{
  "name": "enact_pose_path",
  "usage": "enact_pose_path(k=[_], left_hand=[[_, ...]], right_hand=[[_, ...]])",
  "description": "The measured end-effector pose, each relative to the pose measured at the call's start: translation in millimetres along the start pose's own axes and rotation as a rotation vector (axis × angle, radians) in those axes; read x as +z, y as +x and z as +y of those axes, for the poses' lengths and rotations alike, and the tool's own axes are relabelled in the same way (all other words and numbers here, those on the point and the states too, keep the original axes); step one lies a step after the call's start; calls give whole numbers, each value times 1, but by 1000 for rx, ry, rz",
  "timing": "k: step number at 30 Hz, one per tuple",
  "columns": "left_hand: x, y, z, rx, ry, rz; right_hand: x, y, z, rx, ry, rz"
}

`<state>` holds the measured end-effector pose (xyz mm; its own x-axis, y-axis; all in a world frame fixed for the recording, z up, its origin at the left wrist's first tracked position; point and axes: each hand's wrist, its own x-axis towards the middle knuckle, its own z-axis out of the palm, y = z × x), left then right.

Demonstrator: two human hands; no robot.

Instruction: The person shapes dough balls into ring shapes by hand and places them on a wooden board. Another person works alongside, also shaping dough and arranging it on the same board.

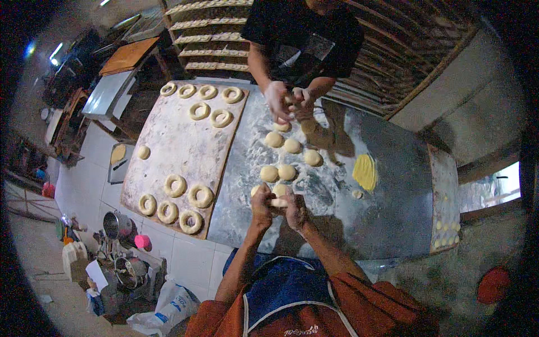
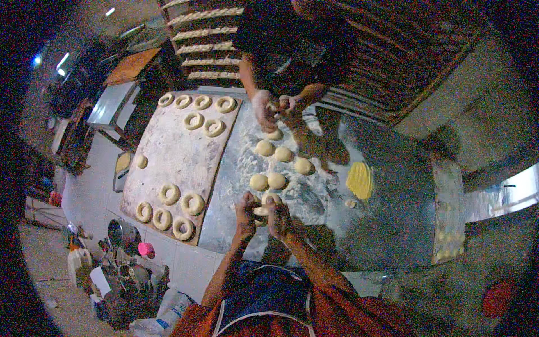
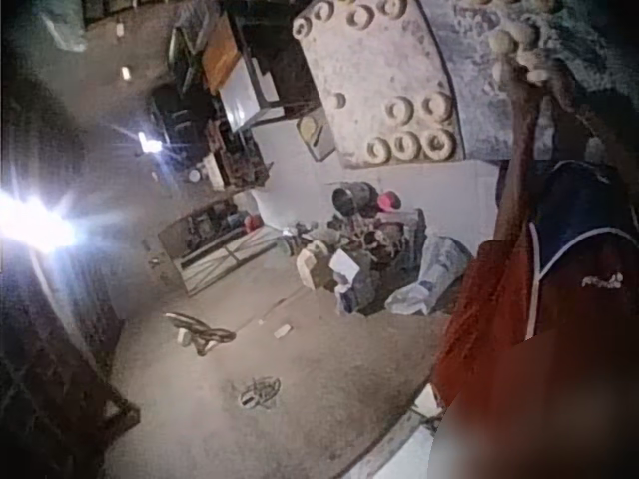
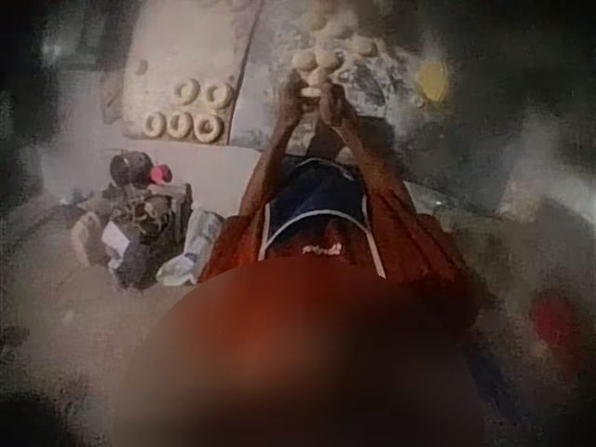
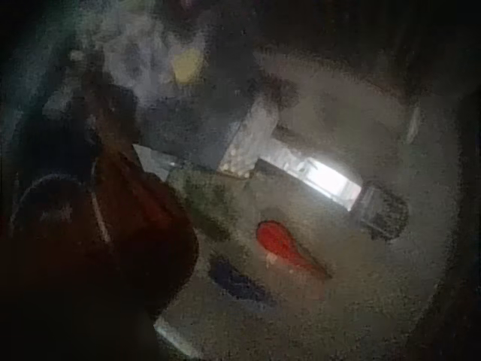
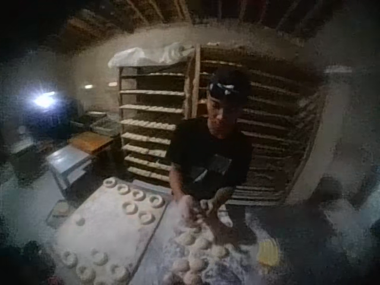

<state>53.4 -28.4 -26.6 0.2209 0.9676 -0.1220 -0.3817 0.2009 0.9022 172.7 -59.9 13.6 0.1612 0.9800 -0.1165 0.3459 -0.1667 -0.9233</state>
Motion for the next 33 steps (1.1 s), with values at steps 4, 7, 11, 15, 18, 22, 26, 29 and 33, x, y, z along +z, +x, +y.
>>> enact_pose_path(k=[4,7,11,15,18,22,26,29,33], left_hand=[[-7,2,12,53,44,61],[-9,2,24,-139,-525,188],[-25,5,43,17,196,81],[-36,5,52,51,-202,203],[-48,7,58,17,-97,140],[-61,10,60,89,125,153],[-73,13,61,38,-193,231],[-88,9,64,101,364,124],[-108,9,68,111,-180,193]], right_hand=[[13,0,-18,81,-81,-128],[21,2,-24,56,143,-203],[34,7,-19,-25,-281,-251],[51,12,-16,-76,-29,-195],[60,16,-23,-510,-408,-18],[67,17,-40,-364,-319,-136],[75,24,-54,-314,-324,-335],[89,29,-62,-634,-497,-122],[99,32,-73,-468,-253,-310]])
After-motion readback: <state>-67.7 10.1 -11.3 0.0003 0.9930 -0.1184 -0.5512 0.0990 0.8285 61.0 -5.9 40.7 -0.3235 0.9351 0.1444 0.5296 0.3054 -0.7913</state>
